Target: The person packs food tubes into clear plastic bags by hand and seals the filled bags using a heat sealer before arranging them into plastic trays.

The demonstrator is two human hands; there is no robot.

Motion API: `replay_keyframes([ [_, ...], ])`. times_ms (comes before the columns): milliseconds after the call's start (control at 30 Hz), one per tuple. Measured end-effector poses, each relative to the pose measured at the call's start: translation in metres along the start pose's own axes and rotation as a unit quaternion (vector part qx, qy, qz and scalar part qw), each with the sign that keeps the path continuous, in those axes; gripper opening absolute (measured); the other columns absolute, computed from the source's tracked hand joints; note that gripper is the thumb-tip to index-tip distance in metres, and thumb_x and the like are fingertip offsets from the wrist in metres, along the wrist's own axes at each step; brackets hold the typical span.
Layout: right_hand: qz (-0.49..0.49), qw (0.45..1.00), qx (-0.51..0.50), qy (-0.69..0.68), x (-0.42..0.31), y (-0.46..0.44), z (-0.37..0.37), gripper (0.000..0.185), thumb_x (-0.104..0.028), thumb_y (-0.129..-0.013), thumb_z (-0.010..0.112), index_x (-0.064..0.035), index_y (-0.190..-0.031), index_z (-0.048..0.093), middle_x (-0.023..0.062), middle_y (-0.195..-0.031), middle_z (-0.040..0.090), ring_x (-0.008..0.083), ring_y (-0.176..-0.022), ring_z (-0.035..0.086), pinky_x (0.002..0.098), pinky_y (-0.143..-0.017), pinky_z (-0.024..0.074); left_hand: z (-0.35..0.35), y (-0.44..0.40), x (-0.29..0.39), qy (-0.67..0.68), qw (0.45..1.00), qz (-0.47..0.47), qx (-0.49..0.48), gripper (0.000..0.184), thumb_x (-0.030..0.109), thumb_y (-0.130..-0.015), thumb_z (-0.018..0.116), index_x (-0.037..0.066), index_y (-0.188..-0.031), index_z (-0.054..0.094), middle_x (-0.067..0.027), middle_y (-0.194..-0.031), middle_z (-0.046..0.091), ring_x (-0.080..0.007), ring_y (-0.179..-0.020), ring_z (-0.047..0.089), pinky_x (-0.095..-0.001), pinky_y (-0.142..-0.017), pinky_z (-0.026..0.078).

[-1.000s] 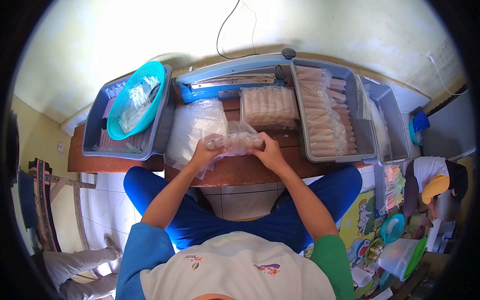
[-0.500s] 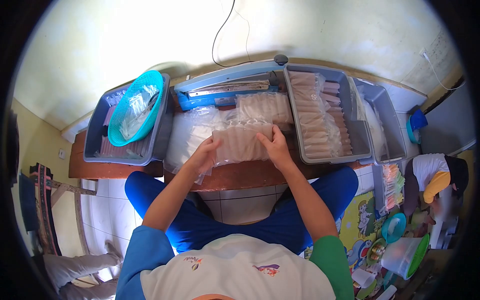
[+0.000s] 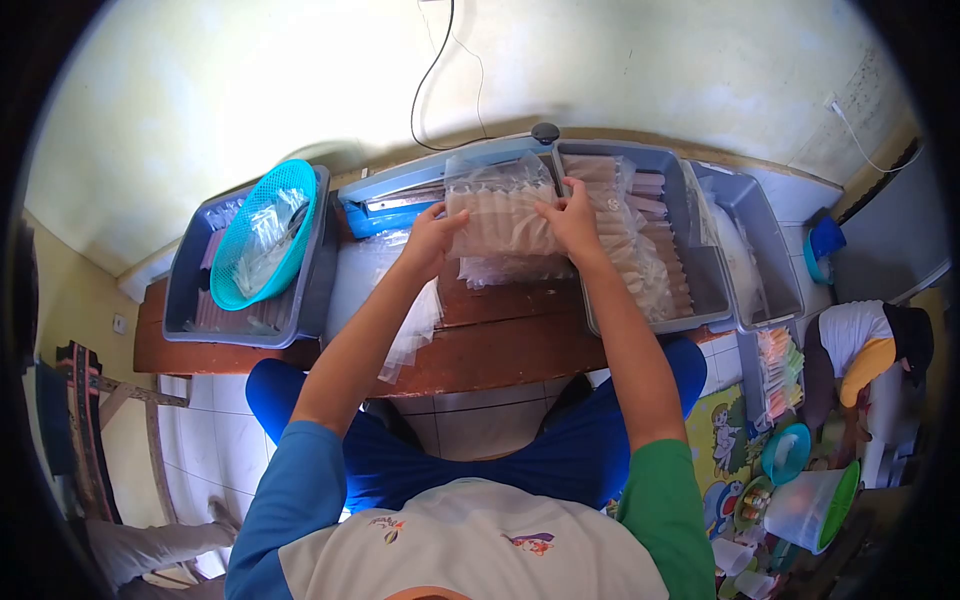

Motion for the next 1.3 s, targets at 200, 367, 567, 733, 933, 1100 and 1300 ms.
replay_keyframes([
  [200,-0.096,0.971,0.055,0.211,-0.002,-0.006,0.002,0.062,-0.008,-0.076,0.076,0.0001,-0.130,0.046,0.0153,-0.097,0.065,0.0237,-0.080,0.064,0.0332,-0.076,0.0497,-0.002,-0.023,-0.015,-0.107,0.994,0.010,0.037,0.045,0.009,-0.086,0.069,-0.005,-0.126,0.053,-0.0105,-0.098,0.066,-0.0148,-0.083,0.064,-0.0269,-0.068,0.050],
  [367,-0.282,0.918,0.091,0.264,-0.010,0.019,0.005,0.046,-0.006,-0.079,0.067,0.0000,-0.123,0.052,0.0228,-0.112,0.060,0.0398,-0.109,0.056,0.0438,-0.094,0.0451,-0.025,-0.029,-0.028,-0.265,0.962,0.050,0.037,0.044,0.013,-0.081,0.071,-0.005,-0.120,0.060,-0.0113,-0.090,0.070,-0.0161,-0.077,0.065,-0.0298,-0.069,0.051],
  [567,-0.261,0.921,0.004,0.290,0.000,0.038,-0.008,0.033,-0.008,-0.081,0.066,0.0001,-0.112,0.061,0.0217,-0.118,0.059,0.0408,-0.117,0.051,0.0430,-0.100,0.0421,-0.020,-0.010,-0.021,-0.299,0.951,0.047,0.055,0.050,0.016,-0.083,0.068,-0.004,-0.128,0.057,-0.0088,-0.087,0.070,-0.0128,-0.072,0.061,-0.0287,-0.064,0.049],
  [733,-0.282,0.883,-0.033,0.373,0.001,0.050,-0.012,0.038,-0.016,-0.081,0.069,0.0000,-0.116,0.062,0.0216,-0.128,0.056,0.0391,-0.127,0.046,0.0436,-0.106,0.0371,-0.021,-0.011,-0.023,-0.250,0.968,0.037,0.014,0.064,0.013,-0.086,0.067,-0.003,-0.142,0.041,-0.0038,-0.087,0.064,-0.0084,-0.071,0.055,-0.0239,-0.060,0.044],
  [933,-0.282,0.864,-0.037,0.416,0.012,0.047,-0.010,0.048,-0.025,-0.080,0.072,-0.0005,-0.119,0.060,0.0193,-0.129,0.055,0.0373,-0.130,0.042,0.0484,-0.109,0.0313,-0.021,-0.013,-0.029,-0.277,0.956,0.090,0.048,0.056,0.015,-0.084,0.071,-0.002,-0.134,0.051,-0.0071,-0.085,0.065,-0.0128,-0.074,0.060,-0.0271,-0.066,0.049],
  [1100,-0.277,0.869,-0.033,0.408,0.003,0.052,-0.009,0.051,-0.024,-0.079,0.073,-0.0022,-0.123,0.057,0.0187,-0.130,0.054,0.0370,-0.130,0.042,0.0497,-0.109,0.0307,-0.023,-0.008,-0.037,-0.284,0.944,0.156,0.055,0.058,0.018,-0.084,0.073,-0.001,-0.134,0.051,-0.0119,-0.104,0.064,-0.0179,-0.088,0.064,-0.0297,-0.075,0.053],
  [1300,-0.277,0.868,-0.085,0.403,-0.008,0.058,-0.009,0.051,-0.020,-0.079,0.072,-0.0044,-0.125,0.056,0.0179,-0.133,0.052,0.0344,-0.130,0.043,0.0508,-0.110,0.0296,-0.013,0.020,-0.033,-0.373,0.887,0.271,0.027,0.059,0.019,-0.081,0.076,0.006,-0.134,0.053,-0.0195,-0.135,0.048,-0.0307,-0.116,0.056,-0.0371,-0.094,0.049],
])
Point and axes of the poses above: each hand's wrist, its own y-axis away from the middle knuckle, its own z-axis out of the palm, x = y × z, the point moved 1 cm from there along -y, towards the middle knuckle
